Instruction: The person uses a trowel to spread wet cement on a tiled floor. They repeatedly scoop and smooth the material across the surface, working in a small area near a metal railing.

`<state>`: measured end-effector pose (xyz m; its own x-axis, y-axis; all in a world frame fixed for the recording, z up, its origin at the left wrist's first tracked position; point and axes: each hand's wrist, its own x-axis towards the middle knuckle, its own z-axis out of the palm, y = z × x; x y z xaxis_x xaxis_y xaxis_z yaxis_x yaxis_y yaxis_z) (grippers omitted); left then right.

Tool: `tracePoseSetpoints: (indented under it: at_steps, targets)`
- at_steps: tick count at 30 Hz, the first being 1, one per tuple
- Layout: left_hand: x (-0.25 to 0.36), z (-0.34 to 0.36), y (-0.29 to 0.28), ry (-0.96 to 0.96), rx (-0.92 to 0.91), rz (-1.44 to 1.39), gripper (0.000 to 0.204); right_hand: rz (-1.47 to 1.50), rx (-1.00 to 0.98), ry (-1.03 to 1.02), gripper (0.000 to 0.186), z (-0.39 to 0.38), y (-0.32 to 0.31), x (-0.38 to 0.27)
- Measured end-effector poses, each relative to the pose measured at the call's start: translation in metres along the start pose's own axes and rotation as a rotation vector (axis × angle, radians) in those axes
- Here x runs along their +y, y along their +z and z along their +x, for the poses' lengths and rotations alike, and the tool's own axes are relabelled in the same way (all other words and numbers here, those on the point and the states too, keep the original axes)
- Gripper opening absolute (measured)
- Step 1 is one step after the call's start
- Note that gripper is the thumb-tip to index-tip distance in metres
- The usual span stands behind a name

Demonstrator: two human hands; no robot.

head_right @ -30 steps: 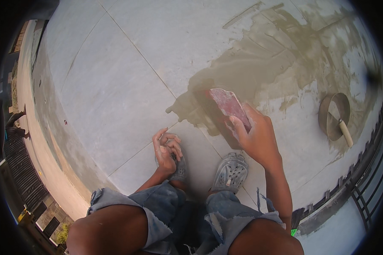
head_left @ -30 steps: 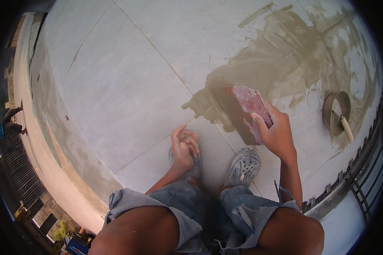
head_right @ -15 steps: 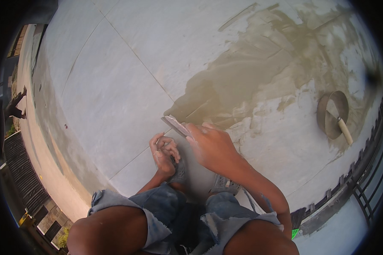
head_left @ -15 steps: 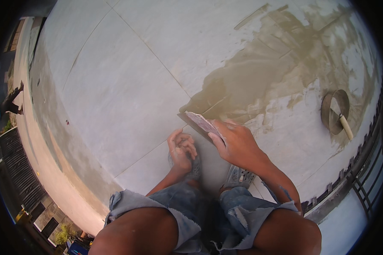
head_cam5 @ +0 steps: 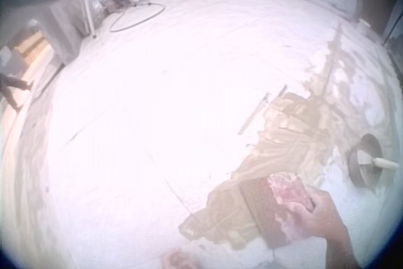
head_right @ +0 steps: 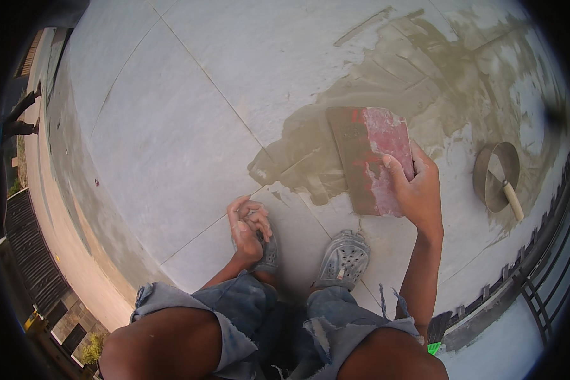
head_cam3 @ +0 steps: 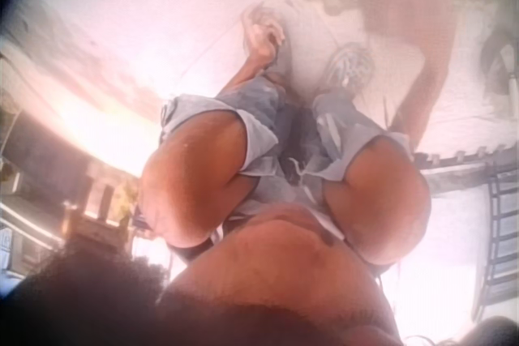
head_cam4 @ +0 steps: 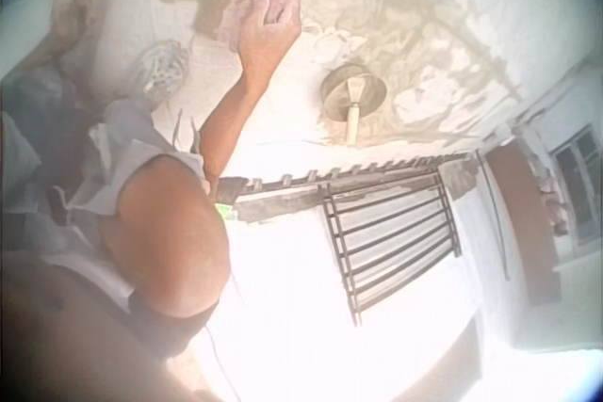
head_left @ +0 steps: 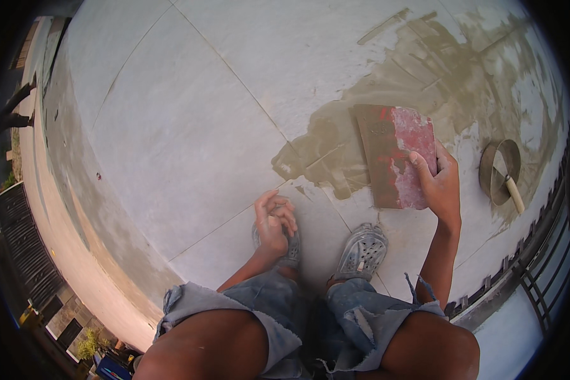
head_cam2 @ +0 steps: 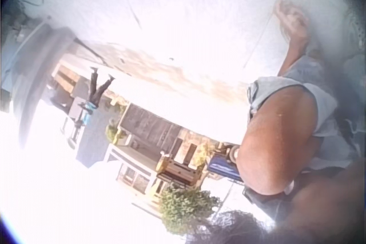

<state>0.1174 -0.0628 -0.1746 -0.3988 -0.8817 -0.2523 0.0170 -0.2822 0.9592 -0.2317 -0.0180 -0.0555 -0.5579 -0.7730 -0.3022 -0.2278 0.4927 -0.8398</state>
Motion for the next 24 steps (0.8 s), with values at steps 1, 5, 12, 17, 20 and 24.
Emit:
tracePoseSetpoints:
  at_steps: [1, 5, 12, 17, 20, 24]
  targets:
    - [0.000, 0.000, -0.002, 0.004, -0.010, 0.009, 0.086, -0.033, 0.021, -0.001, 0.038, 0.003, -0.007, 0.008]
    - [-0.001, 0.001, -0.001, -0.003, -0.040, 0.022, 0.073, -0.018, 0.053, 0.044, 0.040, 0.010, -0.029, 0.032]
    - [0.009, 0.003, 0.002, 0.011, -0.085, 0.259, 0.034, 0.079, -0.035, 0.015, 0.037, 0.029, 0.004, 0.026]
    - [0.007, 0.004, 0.004, 0.007, -0.092, 0.277, 0.024, 0.071, -0.109, -0.020, 0.036, 0.033, 0.016, 0.016]
    - [0.011, 0.004, 0.004, -0.008, -0.081, 0.292, 0.024, 0.077, -0.125, 0.027, 0.039, 0.037, 0.014, 0.014]
    - [0.011, 0.005, 0.006, -0.013, -0.077, 0.274, 0.026, 0.082, -0.155, 0.006, 0.042, 0.038, 0.016, 0.014]
